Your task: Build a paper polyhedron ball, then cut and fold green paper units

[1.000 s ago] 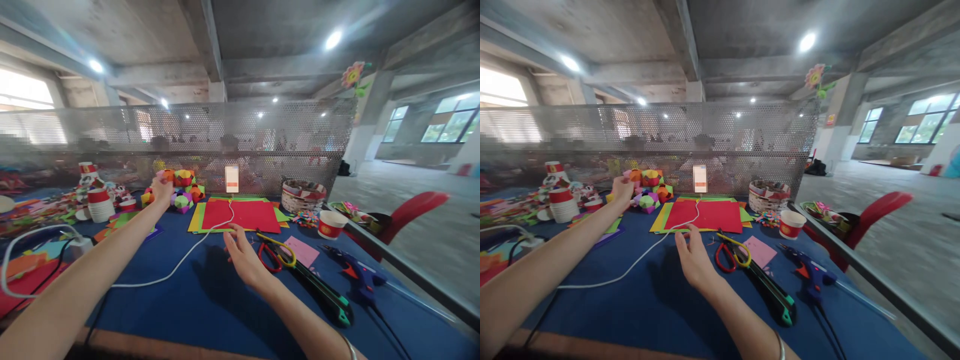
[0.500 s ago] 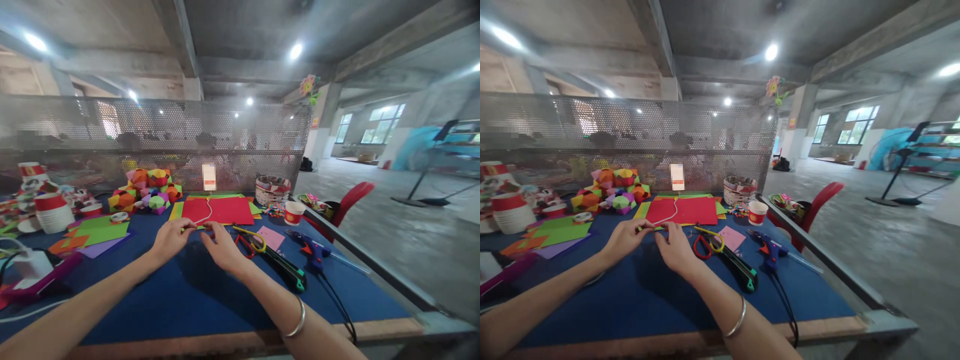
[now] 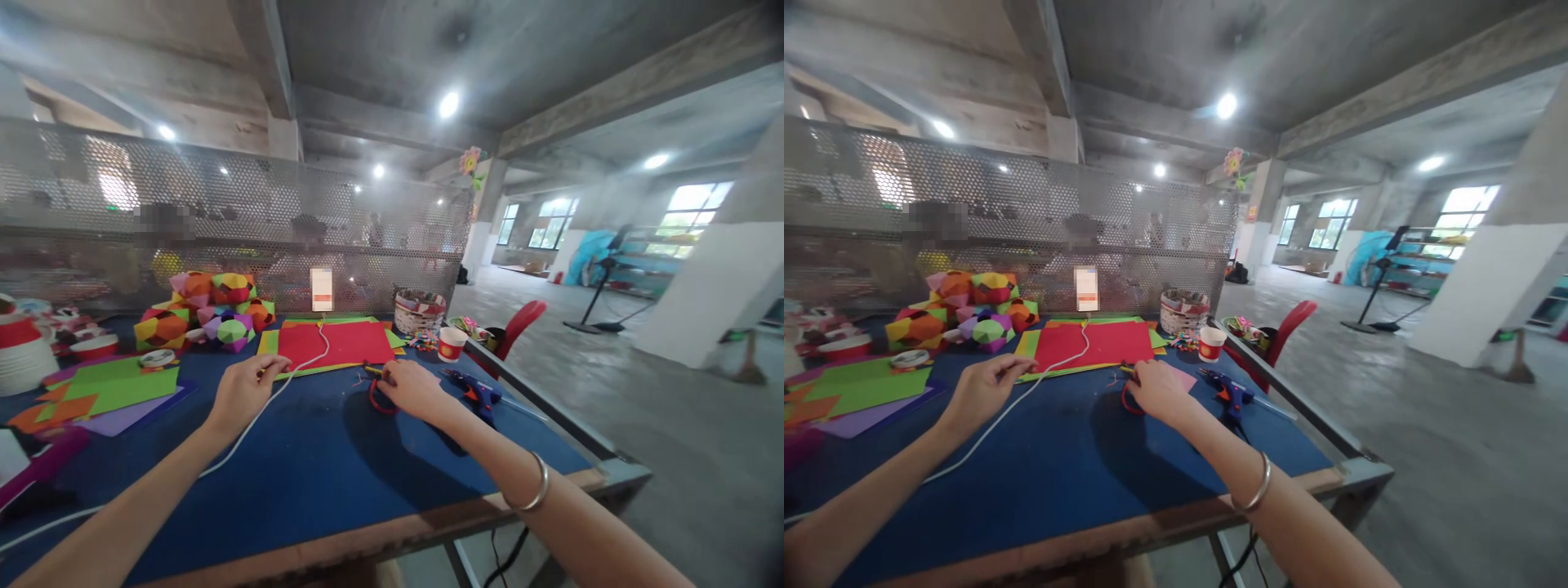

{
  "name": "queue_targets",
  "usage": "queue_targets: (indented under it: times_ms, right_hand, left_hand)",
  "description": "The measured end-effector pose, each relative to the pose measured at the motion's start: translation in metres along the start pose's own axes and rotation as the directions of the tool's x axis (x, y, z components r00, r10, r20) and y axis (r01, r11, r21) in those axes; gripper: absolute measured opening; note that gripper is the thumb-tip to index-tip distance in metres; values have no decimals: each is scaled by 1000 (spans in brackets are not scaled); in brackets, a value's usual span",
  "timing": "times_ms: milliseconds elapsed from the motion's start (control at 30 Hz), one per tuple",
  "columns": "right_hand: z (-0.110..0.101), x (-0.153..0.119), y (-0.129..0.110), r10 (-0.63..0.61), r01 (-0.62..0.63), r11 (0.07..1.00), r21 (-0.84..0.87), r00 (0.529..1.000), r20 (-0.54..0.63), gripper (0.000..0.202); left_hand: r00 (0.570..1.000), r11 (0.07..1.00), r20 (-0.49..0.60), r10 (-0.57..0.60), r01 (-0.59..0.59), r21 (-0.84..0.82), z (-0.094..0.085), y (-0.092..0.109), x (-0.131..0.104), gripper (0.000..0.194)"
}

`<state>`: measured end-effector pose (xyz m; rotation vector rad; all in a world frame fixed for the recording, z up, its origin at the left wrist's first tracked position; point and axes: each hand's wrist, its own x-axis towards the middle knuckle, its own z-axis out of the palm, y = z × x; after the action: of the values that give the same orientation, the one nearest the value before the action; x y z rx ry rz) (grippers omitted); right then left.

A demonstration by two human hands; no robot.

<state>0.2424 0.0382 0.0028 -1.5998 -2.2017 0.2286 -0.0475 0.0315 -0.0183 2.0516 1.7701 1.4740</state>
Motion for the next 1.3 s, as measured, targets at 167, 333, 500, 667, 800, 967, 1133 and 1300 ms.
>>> queue_targets:
  times_ms: [167, 333, 500, 667, 800, 967, 1133, 1300]
  right_hand:
    - [-2, -26, 11, 105, -95, 977, -193, 994, 41, 18]
    - [9, -24, 11, 154, -136, 957, -256, 987, 53, 28]
    - [15, -8, 6, 186, -158, 949, -273, 979, 80, 34]
    - [-13, -3, 14, 176, -164, 959, -232, 984, 29, 35]
    - [-44, 1, 41, 219, -222, 951, -215, 975, -38, 36]
    - [-39, 10, 72, 320, -307, 925, -223, 947, 20, 37]
    - [-9, 8, 77, 317, -299, 910, -286, 948, 17, 37]
    - [2, 8, 61, 198, -204, 909, -363, 979, -55, 31]
  left_hand:
    - [999, 1000, -35, -5, 5, 0, 1, 0, -1, 24]
    - [1000, 999, -23, 10, -9, 32, 0, 3, -4, 29]
    - [995, 997, 81, 53, -57, 50, -4, 4, -6, 38]
    - [993, 996, 97, 65, -71, 55, -4, 1, -4, 40]
    - [992, 994, 96, 87, -92, 50, -2, 0, -4, 39]
    - [991, 996, 115, 72, -78, 44, -5, 3, -5, 39]
    - [990, 997, 131, 41, -49, 53, -8, 2, -3, 37]
    - [973, 991, 230, -1, -31, 133, -3, -8, 1, 36]
